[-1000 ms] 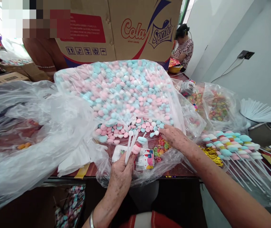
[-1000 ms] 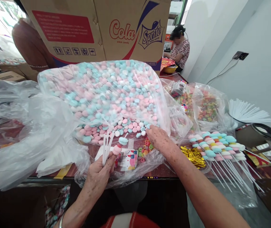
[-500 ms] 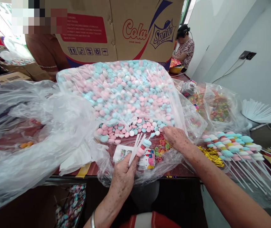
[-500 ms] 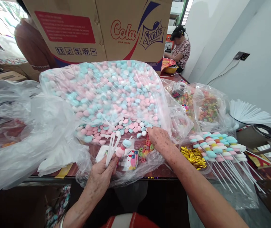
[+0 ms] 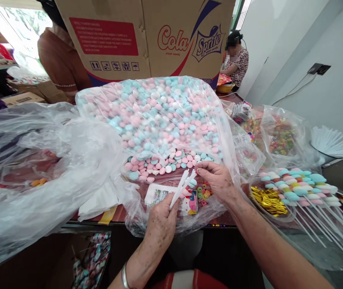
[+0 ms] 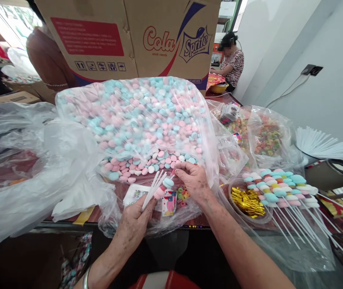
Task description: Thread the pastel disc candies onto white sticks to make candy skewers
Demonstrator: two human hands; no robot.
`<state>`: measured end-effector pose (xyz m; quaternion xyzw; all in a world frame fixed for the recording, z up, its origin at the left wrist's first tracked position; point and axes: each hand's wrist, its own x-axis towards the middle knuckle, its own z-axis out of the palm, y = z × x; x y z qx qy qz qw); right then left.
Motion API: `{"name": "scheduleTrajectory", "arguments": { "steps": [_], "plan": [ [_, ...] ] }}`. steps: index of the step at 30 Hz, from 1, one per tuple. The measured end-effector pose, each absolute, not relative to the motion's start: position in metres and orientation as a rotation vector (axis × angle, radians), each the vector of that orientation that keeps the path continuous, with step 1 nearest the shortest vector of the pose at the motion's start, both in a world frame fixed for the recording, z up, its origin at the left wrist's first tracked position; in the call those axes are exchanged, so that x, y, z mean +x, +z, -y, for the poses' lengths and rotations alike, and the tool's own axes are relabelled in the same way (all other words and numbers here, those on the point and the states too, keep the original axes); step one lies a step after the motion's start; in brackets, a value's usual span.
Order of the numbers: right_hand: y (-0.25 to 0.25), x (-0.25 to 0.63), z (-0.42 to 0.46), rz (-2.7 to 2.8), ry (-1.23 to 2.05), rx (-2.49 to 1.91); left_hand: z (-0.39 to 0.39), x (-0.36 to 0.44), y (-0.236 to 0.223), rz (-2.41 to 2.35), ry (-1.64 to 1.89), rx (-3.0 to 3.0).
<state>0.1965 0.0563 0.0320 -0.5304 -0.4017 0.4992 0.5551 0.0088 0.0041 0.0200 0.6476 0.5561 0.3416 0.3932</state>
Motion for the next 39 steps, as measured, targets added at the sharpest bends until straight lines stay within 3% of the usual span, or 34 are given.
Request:
{"name": "scheduleTrajectory", "arguments": {
  "steps": [9,19,39],
  "plan": [
    [0.026,0.190,-0.041,1.404,0.622,-1.291,-0.007,0.009,0.020,-1.485,0.861,1.619],
    [0.020,0.191,-0.053,1.108,0.921,-1.247,-0.005,0.010,0.020,-1.401,0.887,1.586],
    [0.016,0.187,-0.031,1.596,0.306,-1.253,-0.005,0.010,0.017,-1.414,0.925,1.544]
  ]
}}
